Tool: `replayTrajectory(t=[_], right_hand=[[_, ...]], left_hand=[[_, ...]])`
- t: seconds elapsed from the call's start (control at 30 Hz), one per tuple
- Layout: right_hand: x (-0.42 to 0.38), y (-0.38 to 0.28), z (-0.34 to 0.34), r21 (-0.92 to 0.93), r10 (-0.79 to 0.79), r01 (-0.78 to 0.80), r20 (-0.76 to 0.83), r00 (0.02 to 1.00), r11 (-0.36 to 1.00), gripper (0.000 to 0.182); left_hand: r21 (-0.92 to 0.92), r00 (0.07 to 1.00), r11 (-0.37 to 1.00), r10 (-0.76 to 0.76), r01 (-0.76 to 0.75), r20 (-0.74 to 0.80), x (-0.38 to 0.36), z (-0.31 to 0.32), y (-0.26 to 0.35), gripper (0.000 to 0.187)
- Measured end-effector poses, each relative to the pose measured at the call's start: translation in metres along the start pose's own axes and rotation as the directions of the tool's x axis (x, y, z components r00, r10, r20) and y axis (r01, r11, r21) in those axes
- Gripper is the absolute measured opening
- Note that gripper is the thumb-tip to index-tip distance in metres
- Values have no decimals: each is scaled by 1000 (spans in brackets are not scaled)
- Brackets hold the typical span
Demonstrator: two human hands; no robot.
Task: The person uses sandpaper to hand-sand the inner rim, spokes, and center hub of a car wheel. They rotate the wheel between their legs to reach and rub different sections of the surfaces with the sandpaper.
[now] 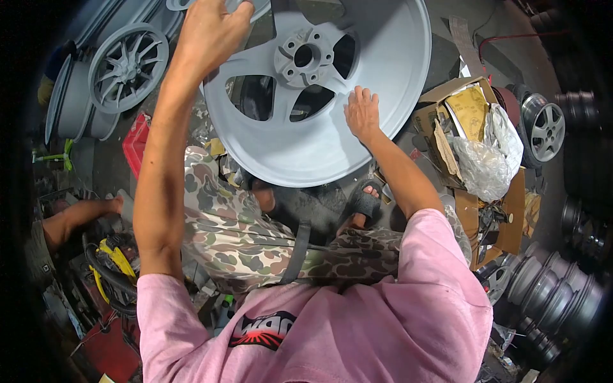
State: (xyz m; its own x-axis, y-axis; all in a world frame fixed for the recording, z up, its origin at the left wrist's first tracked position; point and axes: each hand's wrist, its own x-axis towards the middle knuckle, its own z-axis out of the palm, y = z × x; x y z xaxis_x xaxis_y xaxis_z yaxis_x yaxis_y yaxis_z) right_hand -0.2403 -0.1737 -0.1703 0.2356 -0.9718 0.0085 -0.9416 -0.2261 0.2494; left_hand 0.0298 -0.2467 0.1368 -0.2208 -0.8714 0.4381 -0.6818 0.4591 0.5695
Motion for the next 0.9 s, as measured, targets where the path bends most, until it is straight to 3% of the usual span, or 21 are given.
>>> replayTrajectory(t=[0.07,0.27,0.37,0.43,0.47,0.5,0.57,0.6,0.63,0.7,0.77,0.83,0.9], right_hand=[[-2,0,-3,-19,-5,5,-11,1000,1000,39],[-26,-2,-18,91,-13,9,47,999,996,42],[-55,0,-31,228,-68,74,-31,997,971,43],[-74,-3,-43,426,-127,139,-56,990,894,43],[-82,-5,-47,550,-149,122,6,989,826,50],[-93,-6,-52,549,-143,114,11,990,828,50],[-117,-8,-62,741,-298,270,-99,949,615,51],[-126,-7,-65,755,-356,264,-43,934,600,63],[-134,-7,-70,756,-342,253,-40,939,604,63],[-146,-12,-80,774,-388,318,-102,916,548,74],[-151,-22,-64,753,-337,335,-160,928,566,79],[-149,-27,-54,693,-351,285,-49,935,662,79],[-146,-34,-55,670,-310,266,-56,949,693,80]], left_hand=[[-44,992,993,106,-109,-74,0,-8,14,31],[-48,991,992,112,-116,-72,0,-4,14,34],[-101,979,978,170,-181,-109,-2,-1,25,32],[-158,991,980,109,-121,-78,-6,-3,44,32],[-198,998,978,48,-57,-49,-8,-3,52,32],[-205,998,977,51,-59,-45,-5,-1,39,32],[-386,943,875,331,-292,37,7,3,-20,39],[-376,996,922,92,-90,-13,10,-1,-44,49],[-377,987,919,-151,117,-63,11,-5,-70,59],[7,961,1000,-23,26,-275,3,3,-124,52],[167,926,912,-376,376,-29,-22,12,-183,85],[83,711,745,-660,662,244,-47,26,-186,107],[5,691,721,-667,693,279,-58,35,-171,112]])
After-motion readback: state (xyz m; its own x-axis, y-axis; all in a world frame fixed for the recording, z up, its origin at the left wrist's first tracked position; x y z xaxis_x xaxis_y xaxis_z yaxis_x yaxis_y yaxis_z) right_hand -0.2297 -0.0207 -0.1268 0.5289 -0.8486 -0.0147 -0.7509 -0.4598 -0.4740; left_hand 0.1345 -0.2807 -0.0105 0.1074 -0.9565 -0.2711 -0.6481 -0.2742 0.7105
